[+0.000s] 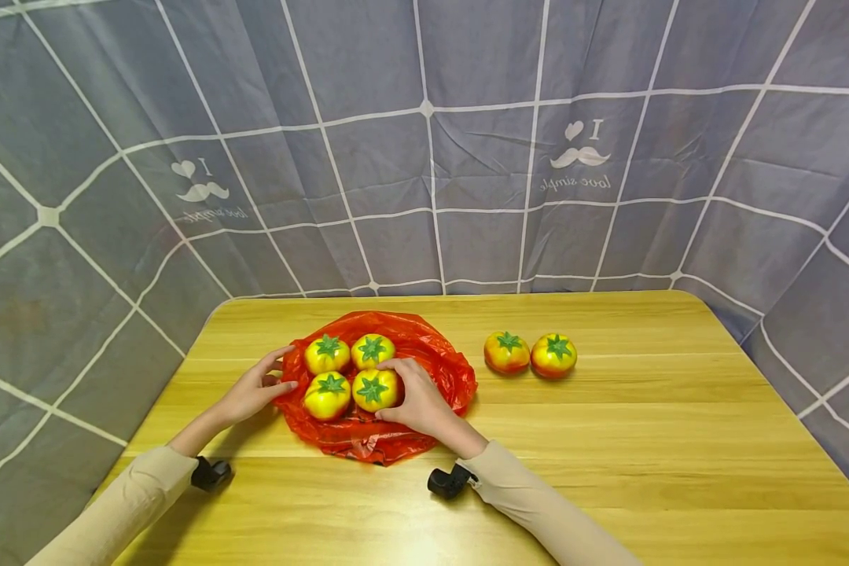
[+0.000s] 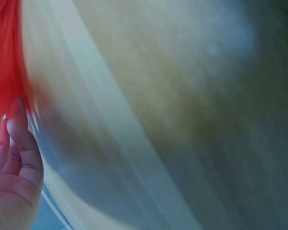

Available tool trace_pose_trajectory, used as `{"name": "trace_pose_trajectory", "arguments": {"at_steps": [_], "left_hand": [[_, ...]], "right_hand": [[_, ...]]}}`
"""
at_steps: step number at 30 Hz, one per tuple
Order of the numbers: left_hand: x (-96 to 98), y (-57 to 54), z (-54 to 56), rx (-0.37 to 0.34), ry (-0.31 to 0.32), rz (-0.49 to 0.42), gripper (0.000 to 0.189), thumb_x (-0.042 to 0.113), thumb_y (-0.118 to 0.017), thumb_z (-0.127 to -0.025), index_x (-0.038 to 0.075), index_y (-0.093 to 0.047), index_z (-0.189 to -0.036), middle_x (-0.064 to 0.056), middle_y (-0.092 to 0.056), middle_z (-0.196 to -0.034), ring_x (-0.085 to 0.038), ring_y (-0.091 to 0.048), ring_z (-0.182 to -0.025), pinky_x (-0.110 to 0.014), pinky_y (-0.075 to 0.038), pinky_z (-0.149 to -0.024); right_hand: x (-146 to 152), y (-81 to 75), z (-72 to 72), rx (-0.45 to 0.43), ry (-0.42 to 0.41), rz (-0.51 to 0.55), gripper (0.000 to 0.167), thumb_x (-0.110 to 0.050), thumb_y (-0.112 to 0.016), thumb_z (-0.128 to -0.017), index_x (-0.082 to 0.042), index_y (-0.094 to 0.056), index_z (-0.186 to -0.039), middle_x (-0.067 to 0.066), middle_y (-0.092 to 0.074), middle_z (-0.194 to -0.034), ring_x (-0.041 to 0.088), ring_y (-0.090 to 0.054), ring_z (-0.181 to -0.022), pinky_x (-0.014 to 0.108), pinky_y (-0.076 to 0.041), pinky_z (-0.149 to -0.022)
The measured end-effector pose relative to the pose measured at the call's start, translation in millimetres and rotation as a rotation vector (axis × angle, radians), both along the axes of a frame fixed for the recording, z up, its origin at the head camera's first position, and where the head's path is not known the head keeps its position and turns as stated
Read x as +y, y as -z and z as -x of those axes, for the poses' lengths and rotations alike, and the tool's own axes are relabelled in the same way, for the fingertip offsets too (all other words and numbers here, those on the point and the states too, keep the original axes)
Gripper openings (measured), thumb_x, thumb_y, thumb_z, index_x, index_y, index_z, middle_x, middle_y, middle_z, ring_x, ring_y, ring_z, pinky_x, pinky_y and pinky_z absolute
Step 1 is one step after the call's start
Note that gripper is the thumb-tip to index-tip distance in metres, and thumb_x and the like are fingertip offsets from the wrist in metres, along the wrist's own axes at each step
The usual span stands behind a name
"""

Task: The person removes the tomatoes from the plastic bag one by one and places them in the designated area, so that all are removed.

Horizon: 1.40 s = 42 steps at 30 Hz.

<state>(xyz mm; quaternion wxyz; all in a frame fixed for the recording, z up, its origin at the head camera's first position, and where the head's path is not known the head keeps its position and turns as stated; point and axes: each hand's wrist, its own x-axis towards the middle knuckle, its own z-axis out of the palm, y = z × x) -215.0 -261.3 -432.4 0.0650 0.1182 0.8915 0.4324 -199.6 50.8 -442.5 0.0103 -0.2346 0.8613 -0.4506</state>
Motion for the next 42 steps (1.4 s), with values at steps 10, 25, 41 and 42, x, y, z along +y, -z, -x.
{"name": "trace_pose_trajectory", "arguments": {"at_steps": [10, 25, 41, 42], "left_hand": [[1.9, -1.5, -1.3, 0.008, 0.0, 0.022, 0.063, 0.013, -0.06, -0.094, -0.001, -0.029, -0.146, -0.03, -0.05, -0.124, -0.035, -0.061, -0.1, -0.035, -0.052, -0.08], [1.1, 0.5, 0.2, 0.012, 0.009, 0.019, 0.063, 0.013, -0.061, -0.093, -0.002, -0.029, -0.146, -0.031, -0.051, -0.124, -0.034, -0.062, -0.098, -0.034, -0.053, -0.078], [2.4, 1.4, 1.1, 0.0, -0.003, 0.005, 0.064, 0.012, -0.061, -0.094, -0.002, -0.028, -0.146, -0.031, -0.049, -0.125, -0.038, -0.06, -0.102, -0.037, -0.054, -0.081], [2.1, 2.2, 1.7, -0.001, -0.006, 0.008, 0.064, 0.012, -0.06, -0.094, -0.003, -0.027, -0.146, -0.031, -0.049, -0.125, -0.038, -0.06, -0.102, -0.038, -0.054, -0.081]], "right_hand": [[-1, 2.2, 0.7, 0.024, 0.0, -0.001, 0.064, -0.015, -0.086, -0.069, -0.014, -0.056, -0.125, 0.011, -0.054, -0.126, 0.029, -0.053, -0.119, 0.049, -0.043, -0.102], [-1, 1.5, -3.8, 0.048, -0.001, -0.025, 0.064, -0.015, -0.086, -0.069, -0.014, -0.056, -0.125, 0.01, -0.055, -0.124, 0.029, -0.053, -0.118, 0.048, -0.043, -0.102], [6, -12.0, -6.9, 0.074, -0.007, -0.055, 0.063, -0.017, -0.086, -0.068, -0.017, -0.057, -0.124, 0.005, -0.056, -0.127, 0.027, -0.051, -0.121, 0.048, -0.042, -0.103], [7, -13.2, -7.1, 0.074, -0.004, -0.053, 0.063, -0.017, -0.086, -0.068, -0.017, -0.057, -0.124, 0.005, -0.057, -0.126, 0.026, -0.051, -0.121, 0.048, -0.042, -0.103]]}}
